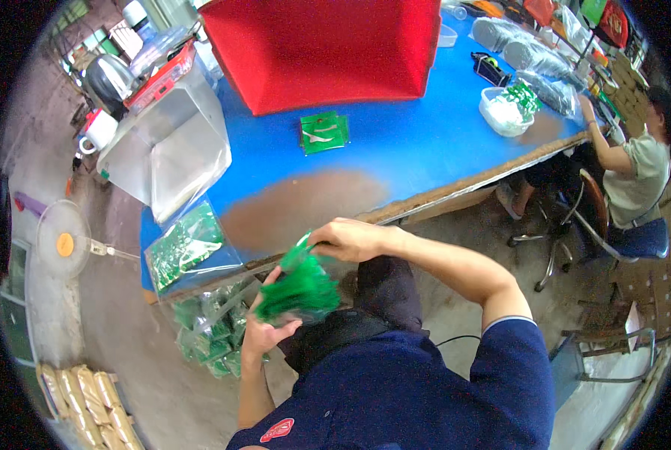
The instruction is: The person sorts and arranges packaged green plastic packets into uniform stacks on an assembly table by hand.
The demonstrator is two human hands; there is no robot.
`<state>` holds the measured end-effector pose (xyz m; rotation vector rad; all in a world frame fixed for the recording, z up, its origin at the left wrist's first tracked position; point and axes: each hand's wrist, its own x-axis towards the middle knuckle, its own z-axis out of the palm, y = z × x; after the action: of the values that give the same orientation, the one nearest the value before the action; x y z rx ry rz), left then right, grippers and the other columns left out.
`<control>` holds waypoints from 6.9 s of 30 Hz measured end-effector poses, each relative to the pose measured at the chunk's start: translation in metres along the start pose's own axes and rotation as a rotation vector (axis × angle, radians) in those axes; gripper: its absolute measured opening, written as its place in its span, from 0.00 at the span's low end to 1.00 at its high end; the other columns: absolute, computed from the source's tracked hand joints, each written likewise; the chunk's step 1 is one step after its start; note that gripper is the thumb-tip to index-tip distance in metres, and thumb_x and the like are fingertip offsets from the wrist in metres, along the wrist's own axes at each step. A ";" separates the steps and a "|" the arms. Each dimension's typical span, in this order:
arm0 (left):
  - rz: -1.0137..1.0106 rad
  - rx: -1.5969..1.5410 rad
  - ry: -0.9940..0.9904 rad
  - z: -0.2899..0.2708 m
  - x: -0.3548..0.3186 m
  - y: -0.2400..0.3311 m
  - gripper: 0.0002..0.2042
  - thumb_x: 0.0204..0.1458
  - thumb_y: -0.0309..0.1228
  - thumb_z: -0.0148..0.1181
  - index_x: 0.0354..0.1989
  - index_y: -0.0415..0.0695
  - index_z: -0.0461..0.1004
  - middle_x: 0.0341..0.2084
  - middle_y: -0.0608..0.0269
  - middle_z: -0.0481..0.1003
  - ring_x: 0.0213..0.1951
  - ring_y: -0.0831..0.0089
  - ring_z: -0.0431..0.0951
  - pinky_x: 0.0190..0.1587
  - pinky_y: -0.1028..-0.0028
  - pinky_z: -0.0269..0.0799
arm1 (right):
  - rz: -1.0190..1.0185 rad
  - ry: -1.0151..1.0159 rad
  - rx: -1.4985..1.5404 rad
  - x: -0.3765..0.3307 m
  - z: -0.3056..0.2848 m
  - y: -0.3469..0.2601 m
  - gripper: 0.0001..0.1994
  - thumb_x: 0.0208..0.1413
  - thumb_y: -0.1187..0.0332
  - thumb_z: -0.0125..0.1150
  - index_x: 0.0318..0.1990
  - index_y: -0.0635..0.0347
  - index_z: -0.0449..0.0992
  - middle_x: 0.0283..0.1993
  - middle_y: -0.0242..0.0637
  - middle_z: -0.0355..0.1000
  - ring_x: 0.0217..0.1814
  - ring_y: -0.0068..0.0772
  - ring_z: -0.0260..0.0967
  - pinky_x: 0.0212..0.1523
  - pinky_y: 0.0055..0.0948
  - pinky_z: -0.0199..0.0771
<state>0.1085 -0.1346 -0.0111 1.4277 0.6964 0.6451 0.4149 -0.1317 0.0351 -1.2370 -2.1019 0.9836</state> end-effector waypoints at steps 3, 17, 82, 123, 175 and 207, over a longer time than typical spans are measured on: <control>0.071 0.248 -0.135 -0.006 0.013 0.011 0.31 0.41 0.25 0.75 0.57 0.33 0.71 0.63 0.48 0.68 0.53 0.67 0.77 0.54 0.66 0.73 | -0.104 -0.451 0.188 0.035 -0.005 0.000 0.14 0.64 0.65 0.56 0.50 0.67 0.75 0.44 0.46 0.79 0.44 0.43 0.77 0.43 0.41 0.73; 0.038 -1.181 0.102 -0.004 -0.029 -0.100 0.34 0.50 0.38 0.70 0.67 0.46 0.65 0.65 0.56 0.66 0.68 0.52 0.62 0.71 0.37 0.45 | 0.020 0.150 -0.744 0.045 0.012 0.080 0.61 0.32 0.21 0.63 0.68 0.60 0.60 0.73 0.57 0.52 0.77 0.63 0.44 0.70 0.64 0.51; 0.308 -0.063 0.063 0.013 0.190 -0.002 0.53 0.42 0.26 0.76 0.75 0.50 0.45 0.63 0.59 0.66 0.66 0.62 0.64 0.70 0.60 0.56 | -0.100 0.681 -0.241 0.042 0.002 0.080 0.48 0.36 0.56 0.81 0.62 0.66 0.57 0.57 0.62 0.66 0.62 0.60 0.65 0.60 0.46 0.67; 0.307 0.192 0.237 0.020 0.167 -0.023 0.21 0.48 0.22 0.69 0.52 0.34 0.73 0.45 0.58 0.76 0.44 0.70 0.77 0.52 0.67 0.72 | -0.117 1.349 -0.273 -0.072 -0.085 0.123 0.33 0.45 0.60 0.79 0.58 0.59 0.69 0.56 0.44 0.68 0.60 0.42 0.68 0.60 0.38 0.70; -0.142 -0.999 0.256 0.031 0.025 -0.080 0.32 0.50 0.28 0.70 0.64 0.39 0.63 0.59 0.56 0.72 0.60 0.55 0.73 0.67 0.43 0.64 | -0.207 0.101 -0.280 -0.009 0.034 0.055 0.18 0.65 0.59 0.54 0.53 0.66 0.70 0.64 0.51 0.66 0.70 0.53 0.60 0.70 0.47 0.58; 0.010 -1.361 -0.042 0.054 0.051 -0.115 0.24 0.61 0.36 0.57 0.65 0.47 0.66 0.67 0.54 0.64 0.68 0.50 0.61 0.71 0.36 0.48 | 0.123 0.543 -0.718 -0.041 -0.040 0.129 0.20 0.61 0.55 0.55 0.55 0.57 0.76 0.57 0.50 0.69 0.64 0.57 0.61 0.62 0.51 0.61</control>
<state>0.1809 -0.1361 -0.1273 0.1742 0.0907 0.8359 0.5297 -0.1134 -0.0457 -1.7346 -1.9790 -0.1291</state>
